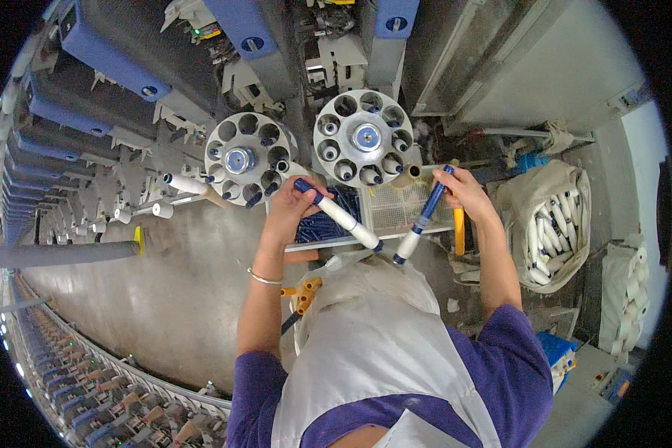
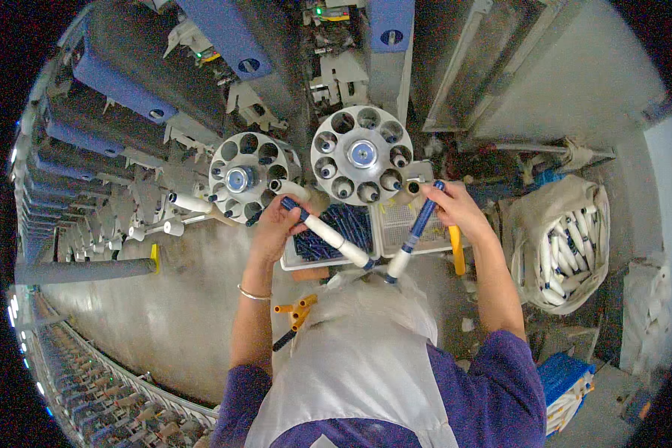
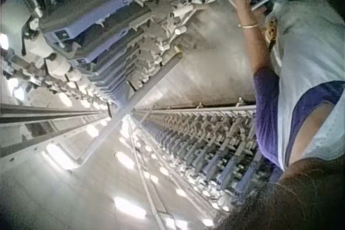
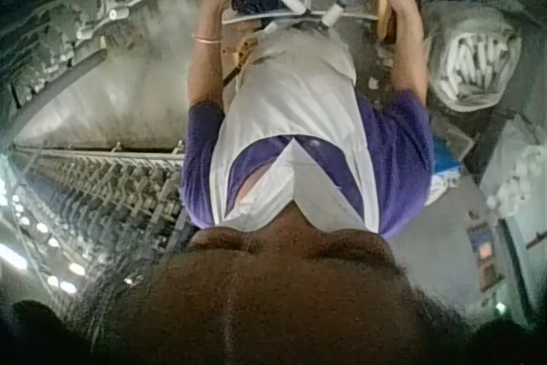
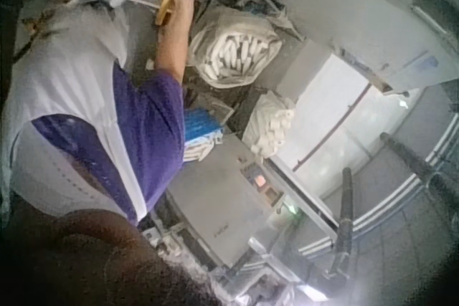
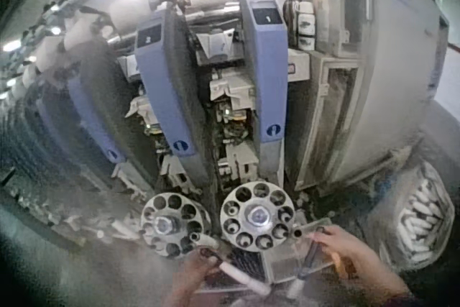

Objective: The person removes a white thread spool from a textile machine and places it into a rotating holder. They then insert blue plastic tubes into the spool and holder, followed by yellow plastic tubes, and finally place the assembled spool into a blue basket.

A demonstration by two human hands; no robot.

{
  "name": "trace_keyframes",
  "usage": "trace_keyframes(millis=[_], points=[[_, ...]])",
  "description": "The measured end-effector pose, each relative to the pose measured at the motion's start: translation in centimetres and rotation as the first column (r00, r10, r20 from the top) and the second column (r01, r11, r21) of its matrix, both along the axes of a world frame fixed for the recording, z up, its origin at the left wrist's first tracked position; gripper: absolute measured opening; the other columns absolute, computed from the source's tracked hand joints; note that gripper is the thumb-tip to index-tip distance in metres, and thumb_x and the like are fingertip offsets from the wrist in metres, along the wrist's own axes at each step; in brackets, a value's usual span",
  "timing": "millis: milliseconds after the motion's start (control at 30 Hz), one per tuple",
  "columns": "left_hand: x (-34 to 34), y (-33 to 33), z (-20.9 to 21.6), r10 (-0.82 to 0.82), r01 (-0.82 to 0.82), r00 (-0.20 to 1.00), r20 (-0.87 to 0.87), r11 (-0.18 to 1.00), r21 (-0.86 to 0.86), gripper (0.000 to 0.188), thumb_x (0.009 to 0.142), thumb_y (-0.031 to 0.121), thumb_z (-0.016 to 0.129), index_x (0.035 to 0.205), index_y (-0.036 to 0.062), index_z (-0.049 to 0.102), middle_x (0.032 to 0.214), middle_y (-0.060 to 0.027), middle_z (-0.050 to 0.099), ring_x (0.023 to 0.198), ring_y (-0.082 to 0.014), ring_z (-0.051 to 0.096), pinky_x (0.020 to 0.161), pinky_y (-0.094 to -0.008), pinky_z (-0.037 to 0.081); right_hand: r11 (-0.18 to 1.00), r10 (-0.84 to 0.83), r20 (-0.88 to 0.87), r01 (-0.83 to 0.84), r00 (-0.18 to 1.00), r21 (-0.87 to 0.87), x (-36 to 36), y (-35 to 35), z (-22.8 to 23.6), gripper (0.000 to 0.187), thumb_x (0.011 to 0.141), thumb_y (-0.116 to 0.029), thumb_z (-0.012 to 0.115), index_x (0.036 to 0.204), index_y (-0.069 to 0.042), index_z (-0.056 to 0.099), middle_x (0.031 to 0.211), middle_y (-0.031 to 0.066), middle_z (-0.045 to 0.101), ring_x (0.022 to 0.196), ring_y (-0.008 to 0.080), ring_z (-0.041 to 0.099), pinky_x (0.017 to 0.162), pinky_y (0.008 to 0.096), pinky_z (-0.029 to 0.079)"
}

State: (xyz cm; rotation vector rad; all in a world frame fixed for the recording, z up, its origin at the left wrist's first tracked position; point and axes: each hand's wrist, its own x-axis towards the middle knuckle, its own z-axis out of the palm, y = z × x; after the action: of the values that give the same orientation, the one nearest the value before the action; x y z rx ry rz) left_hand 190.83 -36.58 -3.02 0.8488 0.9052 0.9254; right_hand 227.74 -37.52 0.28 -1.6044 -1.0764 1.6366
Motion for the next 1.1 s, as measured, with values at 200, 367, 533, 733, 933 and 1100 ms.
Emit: trace_keyframes(millis=[200,367,533,733,933,1100], points=[[1.0,0.6,1.6,-0.029,0.030,0.990,0.137,0.999,-0.010,0.027,0.092,0.015,0.062,0.111,0.0019,0.048,0.104,-0.0118,0.062,0.104,-0.0294,0.064,0.091,-0.0417,0.055,0.999,-0.039,-0.080,0.041,0.996,0.018,0.9,0.0,0.7,0.036,0.093,-0.041,0.060,0.077,-0.009,0.057,0.058,-0.0036,0.051,0.042,0.0033,0.036,0.039,0.0192,0.024],[4.8,0.0,1.7,-0.142,0.148,0.978,0.153,0.988,-0.032,0.031,0.091,0.018,0.064,0.115,0.0042,0.049,0.104,-0.0122,0.064,0.103,-0.0289,0.065,0.088,-0.0388,0.056,0.948,0.309,0.152,-0.316,0.939,0.025,-0.6,0.2,1.7,0.034,0.089,-0.041,0.066,0.085,-0.007,0.065,0.064,-0.0025,0.057,0.058,0.0058,0.053,0.051,0.0231,0.040],[9.6,-0.2,1.8,-0.247,0.257,0.961,0.128,0.964,-0.073,0.031,0.091,0.018,0.063,0.116,0.0043,0.048,0.108,-0.0131,0.064,0.105,-0.0260,0.064,0.089,-0.0339,0.054,0.754,0.656,-0.027,-0.654,0.754,0.064,-2.2,0.8,0.8,0.034,0.088,-0.040,0.069,0.090,-0.005,0.069,0.063,-0.0020,0.058,0.060,0.0061,0.051,0.054,0.0244,0.042],[12.7,-1.5,1.0,-0.249,0.252,0.967,0.059,0.966,-0.062,0.037,0.088,0.013,0.066,0.119,0.0035,0.048,0.110,-0.0128,0.065,0.104,-0.0227,0.064,0.094,-0.0338,0.050,0.652,0.758,0.029,-0.758,0.652,0.010,-0.8,-0.4,-1.8,0.042,0.086,-0.046,0.067,0.074,-0.005,0.066,0.062,-0.0008,0.061,0.059,0.0092,0.054,0.055,0.0270,0.042],[11.0,-4.5,-0.7,-0.196,0.210,0.961,-0.194,0.976,0.052,0.037,0.094,0.019,0.060,0.126,0.0026,0.050,0.117,-0.0129,0.063,0.114,-0.0220,0.058,0.097,-0.0346,0.047,0.842,0.540,0.107,-0.536,0.835,-0.063,5.7,-5.5,-2.5,0.039,0.085,-0.046,0.067,0.076,-0.007,0.067,0.067,-0.0012,0.062,0.063,0.0075,0.055,0.056,0.0256,0.042],[1.6,-12.8,-7.2,-0.686,0.728,0.284,-0.670,0.609,-0.315,0.051,0.095,0.029,0.059,0.136,0.0039,0.042,0.122,-0.0160,0.059,0.112,-0.0209,0.059,0.094,-0.0317,0.046,0.988,-0.146,0.144,0.152,0.979,-0.029,12.9,-16.0,-1.7,0.031,0.085,-0.036,0.070,0.085,-0.005,0.067,0.071,-0.0007,0.060,0.062,0.0071,0.053,0.056,0.0231,0.039]])
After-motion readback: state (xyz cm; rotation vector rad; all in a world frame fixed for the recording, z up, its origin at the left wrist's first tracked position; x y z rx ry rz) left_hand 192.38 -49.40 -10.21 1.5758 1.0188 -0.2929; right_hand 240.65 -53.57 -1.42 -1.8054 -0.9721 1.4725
